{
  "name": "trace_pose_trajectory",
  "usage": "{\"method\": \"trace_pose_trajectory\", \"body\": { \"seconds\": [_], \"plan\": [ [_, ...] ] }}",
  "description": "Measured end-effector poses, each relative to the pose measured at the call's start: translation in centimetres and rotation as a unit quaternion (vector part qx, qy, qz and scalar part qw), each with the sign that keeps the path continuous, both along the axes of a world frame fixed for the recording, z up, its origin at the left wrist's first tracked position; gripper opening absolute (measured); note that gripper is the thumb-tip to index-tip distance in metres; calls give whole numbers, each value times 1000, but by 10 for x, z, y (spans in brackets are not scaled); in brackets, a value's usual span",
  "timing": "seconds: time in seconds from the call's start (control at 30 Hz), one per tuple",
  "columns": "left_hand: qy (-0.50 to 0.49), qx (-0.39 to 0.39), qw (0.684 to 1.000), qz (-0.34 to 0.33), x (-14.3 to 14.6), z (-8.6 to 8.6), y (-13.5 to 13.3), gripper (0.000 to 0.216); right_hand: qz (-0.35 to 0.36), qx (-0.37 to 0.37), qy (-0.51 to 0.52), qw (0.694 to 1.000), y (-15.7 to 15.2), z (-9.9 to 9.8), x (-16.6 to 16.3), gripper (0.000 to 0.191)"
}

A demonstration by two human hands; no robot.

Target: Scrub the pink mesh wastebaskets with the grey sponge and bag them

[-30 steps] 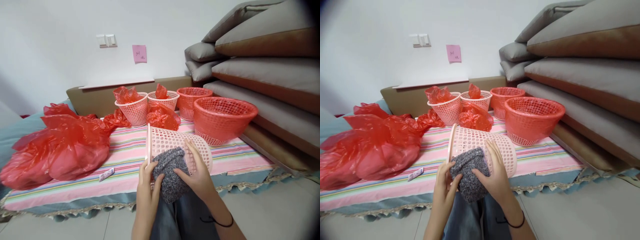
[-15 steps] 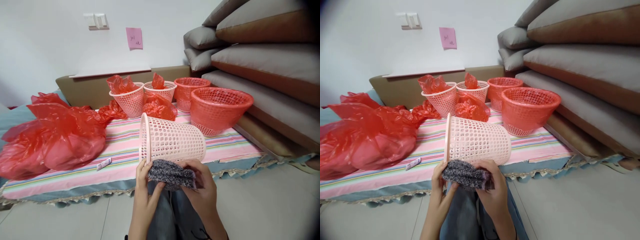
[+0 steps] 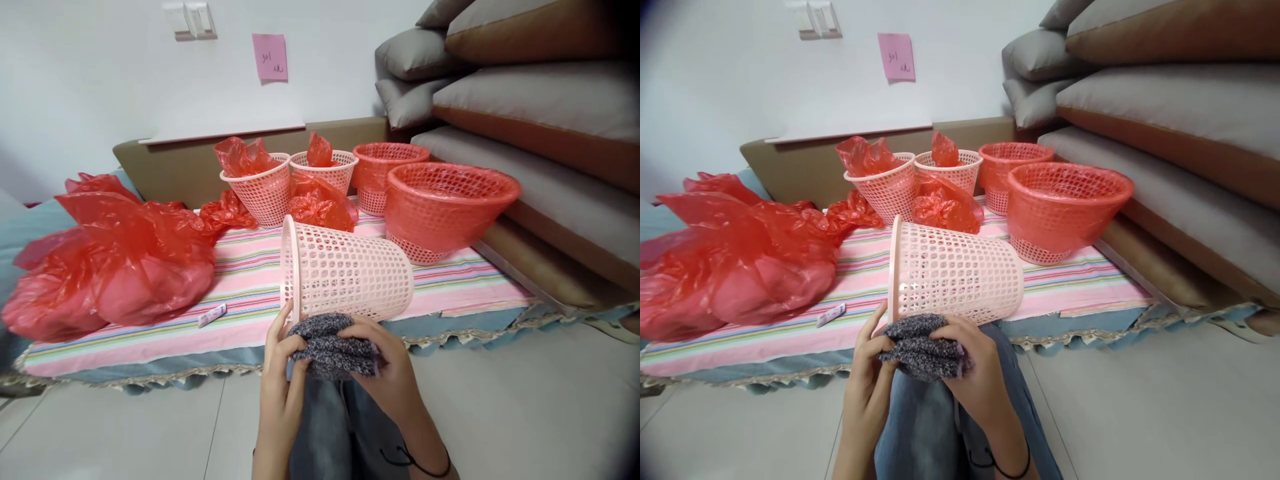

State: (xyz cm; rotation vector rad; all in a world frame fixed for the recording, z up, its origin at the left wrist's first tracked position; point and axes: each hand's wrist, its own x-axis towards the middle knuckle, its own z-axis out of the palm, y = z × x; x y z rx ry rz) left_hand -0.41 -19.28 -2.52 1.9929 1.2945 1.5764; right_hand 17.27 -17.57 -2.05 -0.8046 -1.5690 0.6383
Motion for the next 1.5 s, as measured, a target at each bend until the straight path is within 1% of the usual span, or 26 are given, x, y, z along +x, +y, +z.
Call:
{"method": "trace_pose_trajectory", "body": {
  "seconds": [0.07,0.13,0.27,0.4,0.5,0.57,0.63,0.67,0.73,0.8,0.83,0.9,0.93,1.0,1.03,1.1,1.17,1.23,1.3,1.4,1.43,1.5],
  "plan": [
    [-3,-11,1000,-1,-1,0,-1,18,3,-20,8,1000,0,-2,-1,31],
    [0,-22,1000,-2,-3,1,-2,17,3,-45,37,998,-1,-3,-2,32],
    [15,-41,999,-11,-9,5,-6,15,23,-94,84,992,-4,-6,-5,41],
    [30,-55,998,-23,-15,8,-8,11,44,-109,79,990,-4,-7,-5,46],
    [21,-54,998,-33,-16,4,-7,15,42,-114,70,990,-3,-8,-5,44],
    [-8,-53,998,-33,-14,0,-6,23,32,-107,79,991,-3,-9,-5,41],
    [-39,-37,998,-20,-10,-2,-6,37,13,-94,103,990,-4,-8,-3,36],
    [-42,-17,999,-6,-8,-2,-6,43,2,-87,113,990,-5,-6,-1,34],
    [-4,35,999,19,-4,2,-7,52,-16,-72,104,992,-8,-3,3,30],
    [67,65,995,21,-1,8,-9,51,-30,-46,51,997,-11,2,8,32],
    [100,63,993,11,0,11,-10,47,-35,-28,16,999,-12,5,10,34],
    [133,33,990,-23,0,14,-11,39,-39,10,-48,998,-15,10,13,35],
    [130,14,991,-40,0,14,-11,37,-38,27,-72,996,-16,12,14,35],
    [86,-22,995,-54,0,11,-10,33,-29,42,-105,993,-18,15,15,34],
    [48,-37,997,-47,-1,8,-9,31,-26,38,-115,992,-18,16,16,33],
    [-49,-70,996,3,-2,2,-7,22,-11,5,-130,991,-17,16,20,34],
    [-153,-100,981,67,-4,-2,-6,11,25,-42,-140,989,-14,14,26,43],
    [-251,-127,952,118,-5,-3,-5,8,70,-75,-136,985,-10,11,34,49],
    [-343,-148,917,143,-4,-2,-4,16,108,-93,-113,983,-6,5,40,44],
    [-464,-166,858,143,-1,2,-1,28,146,-123,-54,980,0,-7,41,34],
    [-498,-172,839,139,0,3,0,31,151,-135,-33,979,2,-11,40,37],
    [-549,-187,804,132,2,4,2,36,155,-161,11,975,4,-20,33,48]
  ]
}}
